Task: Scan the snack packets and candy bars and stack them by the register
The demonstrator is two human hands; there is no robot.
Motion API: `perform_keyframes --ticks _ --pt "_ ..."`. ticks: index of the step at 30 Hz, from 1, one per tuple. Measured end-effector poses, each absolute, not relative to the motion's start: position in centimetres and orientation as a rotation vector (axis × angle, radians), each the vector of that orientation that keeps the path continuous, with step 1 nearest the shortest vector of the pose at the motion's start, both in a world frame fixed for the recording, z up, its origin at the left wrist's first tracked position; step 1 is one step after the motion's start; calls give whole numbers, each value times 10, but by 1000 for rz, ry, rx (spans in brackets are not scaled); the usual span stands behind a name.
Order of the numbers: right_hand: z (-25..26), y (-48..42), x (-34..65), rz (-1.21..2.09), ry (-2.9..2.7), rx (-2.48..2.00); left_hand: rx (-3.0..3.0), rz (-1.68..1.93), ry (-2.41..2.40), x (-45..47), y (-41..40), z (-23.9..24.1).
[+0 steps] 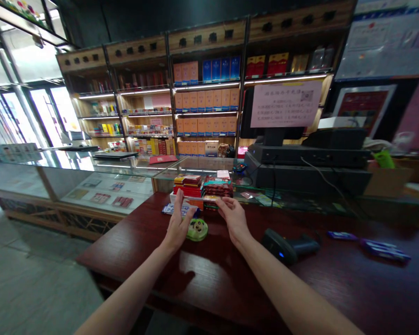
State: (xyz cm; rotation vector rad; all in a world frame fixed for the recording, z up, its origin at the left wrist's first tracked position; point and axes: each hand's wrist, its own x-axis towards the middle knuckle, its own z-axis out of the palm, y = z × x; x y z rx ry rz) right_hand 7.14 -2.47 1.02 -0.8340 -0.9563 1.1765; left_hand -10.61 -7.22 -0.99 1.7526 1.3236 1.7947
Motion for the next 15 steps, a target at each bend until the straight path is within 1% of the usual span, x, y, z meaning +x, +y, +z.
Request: perform_keyframes --ticks 3,8,15 --pt "7 -28 64 1086 -1087 -816 1633 1789 1262 -119 -78 -10" --pt "-6 -31 57 1144 -1201 -703 1518 1768 1213 -139 -91 -11" --pt "-32 -25 57 1011 -1508 -782 1506 1742 1362 -153 -111 -18"
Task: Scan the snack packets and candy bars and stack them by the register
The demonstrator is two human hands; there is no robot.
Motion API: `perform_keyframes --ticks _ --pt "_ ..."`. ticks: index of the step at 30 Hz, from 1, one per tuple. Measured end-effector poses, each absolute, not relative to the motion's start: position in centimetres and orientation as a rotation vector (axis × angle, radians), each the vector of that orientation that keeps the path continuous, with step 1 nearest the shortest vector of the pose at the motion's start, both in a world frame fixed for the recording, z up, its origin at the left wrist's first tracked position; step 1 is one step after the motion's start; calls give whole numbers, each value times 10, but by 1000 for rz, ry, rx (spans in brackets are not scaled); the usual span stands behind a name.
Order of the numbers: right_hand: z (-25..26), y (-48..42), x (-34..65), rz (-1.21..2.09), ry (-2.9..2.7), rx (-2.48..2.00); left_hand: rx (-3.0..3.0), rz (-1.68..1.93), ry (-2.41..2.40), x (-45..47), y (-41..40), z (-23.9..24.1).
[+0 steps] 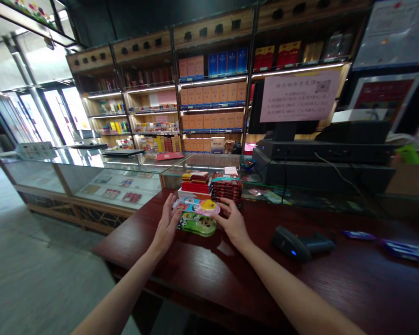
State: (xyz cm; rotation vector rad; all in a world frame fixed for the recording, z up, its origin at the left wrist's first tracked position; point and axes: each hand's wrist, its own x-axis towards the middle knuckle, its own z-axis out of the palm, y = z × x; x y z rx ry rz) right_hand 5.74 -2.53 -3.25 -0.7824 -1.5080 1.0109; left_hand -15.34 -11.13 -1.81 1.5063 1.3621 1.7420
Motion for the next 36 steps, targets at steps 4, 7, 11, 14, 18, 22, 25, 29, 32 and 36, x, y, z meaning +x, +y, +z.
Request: perform_keyframes --ticks 4,7,11,14,18,22,25,29,32,36 --pt "-35 -29 60 887 -1662 -848 1541 1697 1438 -166 -113 -26" --pt "-33 -34 62 819 -1745 -879 1524 1692 1417 -173 -112 -34" --pt "-32 -38 65 785 -1806 -907 1510 1702 1397 -175 -114 -40" --pt "-33 -39 67 786 -1828 -922 1514 1695 1390 -173 -115 -41" --pt "-35 -40 68 792 -1847 -937 1507 1685 1402 -172 -116 -41" --pt "-38 -40 67 791 -1873 -925 1509 1686 1443 -172 -117 -41" --pt "-40 -40 67 788 -1876 -913 1511 1679 1468 -171 -119 -39" --pt "-38 -40 67 788 -1891 -915 1527 1656 1508 -169 -122 -37" --pt "-35 -42 68 793 -1902 -925 1532 1651 1538 -169 -122 -37" --pt "-34 -44 70 796 -1900 -922 1533 1666 1535 -168 -121 -38"
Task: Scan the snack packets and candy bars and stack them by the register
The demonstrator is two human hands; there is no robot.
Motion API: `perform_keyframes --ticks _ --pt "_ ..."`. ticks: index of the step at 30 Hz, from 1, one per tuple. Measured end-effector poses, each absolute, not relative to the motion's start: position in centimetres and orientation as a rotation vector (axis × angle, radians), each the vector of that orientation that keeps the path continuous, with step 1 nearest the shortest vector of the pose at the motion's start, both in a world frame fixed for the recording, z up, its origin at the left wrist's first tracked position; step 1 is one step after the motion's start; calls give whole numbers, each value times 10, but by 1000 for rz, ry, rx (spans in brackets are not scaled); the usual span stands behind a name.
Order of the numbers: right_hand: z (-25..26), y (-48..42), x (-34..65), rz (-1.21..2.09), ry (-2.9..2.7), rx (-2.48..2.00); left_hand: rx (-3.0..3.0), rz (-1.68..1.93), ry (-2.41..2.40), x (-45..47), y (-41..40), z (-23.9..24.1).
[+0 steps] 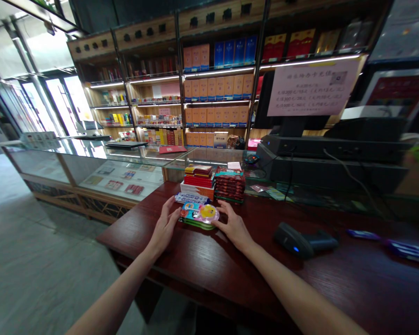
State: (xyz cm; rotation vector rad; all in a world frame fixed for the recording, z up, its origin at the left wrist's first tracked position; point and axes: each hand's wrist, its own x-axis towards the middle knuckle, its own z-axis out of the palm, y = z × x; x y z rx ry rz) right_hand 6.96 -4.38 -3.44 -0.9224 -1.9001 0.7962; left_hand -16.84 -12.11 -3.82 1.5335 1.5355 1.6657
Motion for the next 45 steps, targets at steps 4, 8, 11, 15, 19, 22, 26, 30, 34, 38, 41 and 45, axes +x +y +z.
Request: perform_keyframes --ticks 4,8,11,15,19,22,26,30,34,38,41,45 --pt "-35 -44 70 794 -1903 -918 1540 1671 1521 -168 -120 -39" --pt "-35 -45 70 773 -1919 -946 1548 1667 1496 -170 -118 -42" --pt "-35 -46 70 770 -1913 -949 1544 1667 1490 -171 -117 -44" --pt "-36 -46 71 762 -1903 -954 1540 1642 1525 -172 -116 -45" --pt "-37 -45 72 742 -1912 -956 1547 1637 1549 -172 -116 -45" --pt "-36 -45 74 734 -1907 -945 1540 1632 1565 -172 -116 -45" --pt "-32 -46 79 720 -1916 -936 1537 1632 1586 -171 -117 -41" --pt "-26 -43 86 693 -1901 -929 1560 1644 1595 -167 -114 -30" --pt "-18 -39 96 651 -1865 -909 1617 1624 1628 -159 -106 -18" --pt "-7 -36 110 554 -1886 -909 1725 1607 1597 -144 -92 -9" --pt "1 -34 123 513 -1876 -915 1828 1599 1534 -126 -80 -3" --pt "7 -29 148 477 -1851 -947 1959 1570 1481 -97 -64 5"
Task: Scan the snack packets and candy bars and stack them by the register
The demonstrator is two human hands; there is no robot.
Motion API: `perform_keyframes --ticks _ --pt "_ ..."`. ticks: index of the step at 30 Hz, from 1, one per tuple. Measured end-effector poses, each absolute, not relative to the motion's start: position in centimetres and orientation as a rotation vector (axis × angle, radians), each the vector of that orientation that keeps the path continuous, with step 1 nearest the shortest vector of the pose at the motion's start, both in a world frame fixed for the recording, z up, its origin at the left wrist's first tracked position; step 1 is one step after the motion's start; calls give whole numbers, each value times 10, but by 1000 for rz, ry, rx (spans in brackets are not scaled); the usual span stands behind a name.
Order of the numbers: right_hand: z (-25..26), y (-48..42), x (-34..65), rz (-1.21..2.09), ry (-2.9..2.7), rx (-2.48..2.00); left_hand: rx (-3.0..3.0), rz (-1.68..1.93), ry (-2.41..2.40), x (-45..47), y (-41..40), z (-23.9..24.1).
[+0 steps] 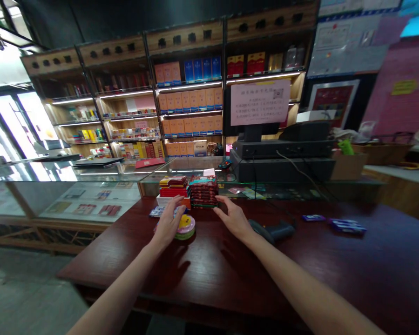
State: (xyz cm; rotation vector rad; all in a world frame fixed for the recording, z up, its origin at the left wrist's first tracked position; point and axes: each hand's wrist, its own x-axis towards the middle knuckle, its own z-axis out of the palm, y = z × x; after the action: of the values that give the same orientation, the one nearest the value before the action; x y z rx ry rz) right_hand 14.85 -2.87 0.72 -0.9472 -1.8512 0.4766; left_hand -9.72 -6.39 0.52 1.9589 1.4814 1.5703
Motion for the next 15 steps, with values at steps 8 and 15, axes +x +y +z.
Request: perform_keyframes --ticks 8,15 --pt "12 -22 215 401 -1755 -1045 2085 1416 1417 -33 -38 14" --pt "11 -19 276 351 -1656 -1114 2200 1281 1373 25 -18 20"
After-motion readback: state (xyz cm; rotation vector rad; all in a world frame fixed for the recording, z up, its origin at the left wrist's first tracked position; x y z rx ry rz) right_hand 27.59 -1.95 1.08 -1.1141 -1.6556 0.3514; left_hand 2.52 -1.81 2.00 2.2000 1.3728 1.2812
